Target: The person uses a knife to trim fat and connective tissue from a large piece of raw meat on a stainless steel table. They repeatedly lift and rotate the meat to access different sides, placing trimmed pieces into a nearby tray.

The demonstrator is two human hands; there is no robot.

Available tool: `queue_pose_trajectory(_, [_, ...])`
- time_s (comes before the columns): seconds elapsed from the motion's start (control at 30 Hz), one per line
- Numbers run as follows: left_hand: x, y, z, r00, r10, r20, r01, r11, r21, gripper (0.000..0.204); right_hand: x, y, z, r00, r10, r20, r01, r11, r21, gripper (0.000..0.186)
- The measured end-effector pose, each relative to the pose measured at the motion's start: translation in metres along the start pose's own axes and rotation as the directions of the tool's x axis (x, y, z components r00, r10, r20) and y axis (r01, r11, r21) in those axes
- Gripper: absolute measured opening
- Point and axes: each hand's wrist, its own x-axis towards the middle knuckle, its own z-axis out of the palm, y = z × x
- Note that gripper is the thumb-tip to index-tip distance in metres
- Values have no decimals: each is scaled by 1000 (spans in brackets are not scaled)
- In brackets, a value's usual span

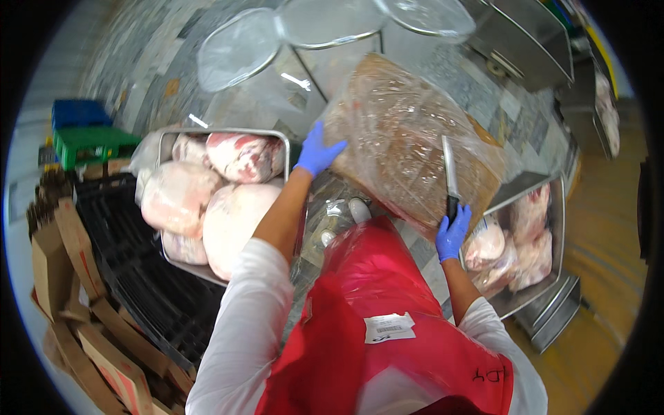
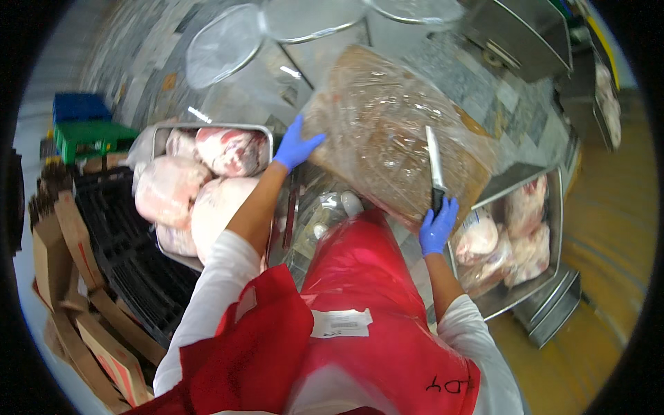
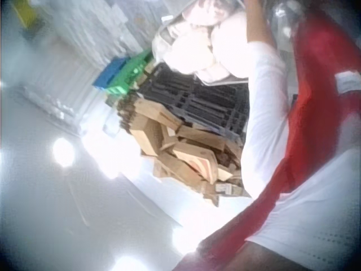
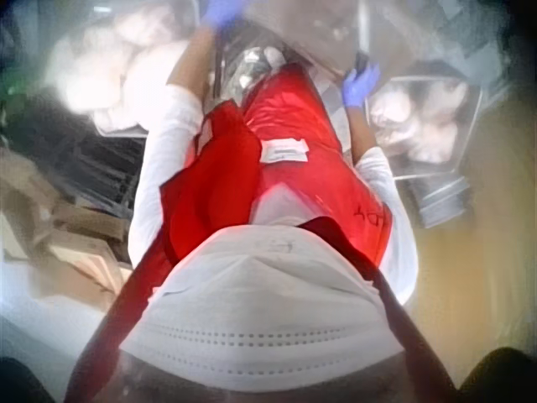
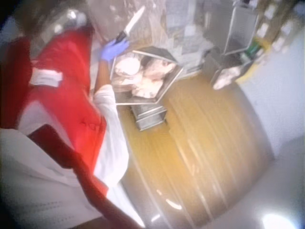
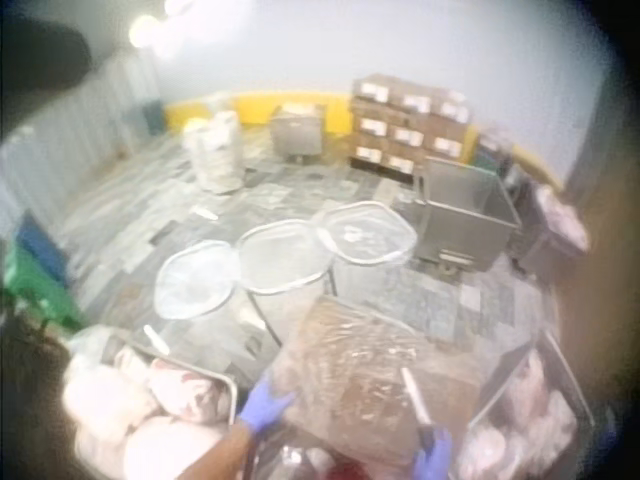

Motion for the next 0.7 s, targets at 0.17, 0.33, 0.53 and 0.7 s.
queue_pose_trajectory(0.17, [-25, 13, -4, 994, 43, -101, -36, 996, 78, 88, 11, 6, -8, 996, -43, 76, 44, 999, -9, 66])
queue_pose_trajectory(0.33, [-157, 10, -20, 992, 79, -100, -92, 987, -132, 67, 59, -4, -21, 991, -120, -63, 120, 993, -2, 66])
queue_pose_trajectory(0.53, [-418, -59, -61, 846, -521, -111, 508, 852, -128, 33, 263, -12, 3, 970, -167, -178, 177, 983, 38, 45])
queue_pose_trajectory(0.7, [-645, -106, -82, 443, -895, -41, 877, 424, 228, 41, 448, -32, 58, 860, -461, -219, 446, 887, -117, 60])
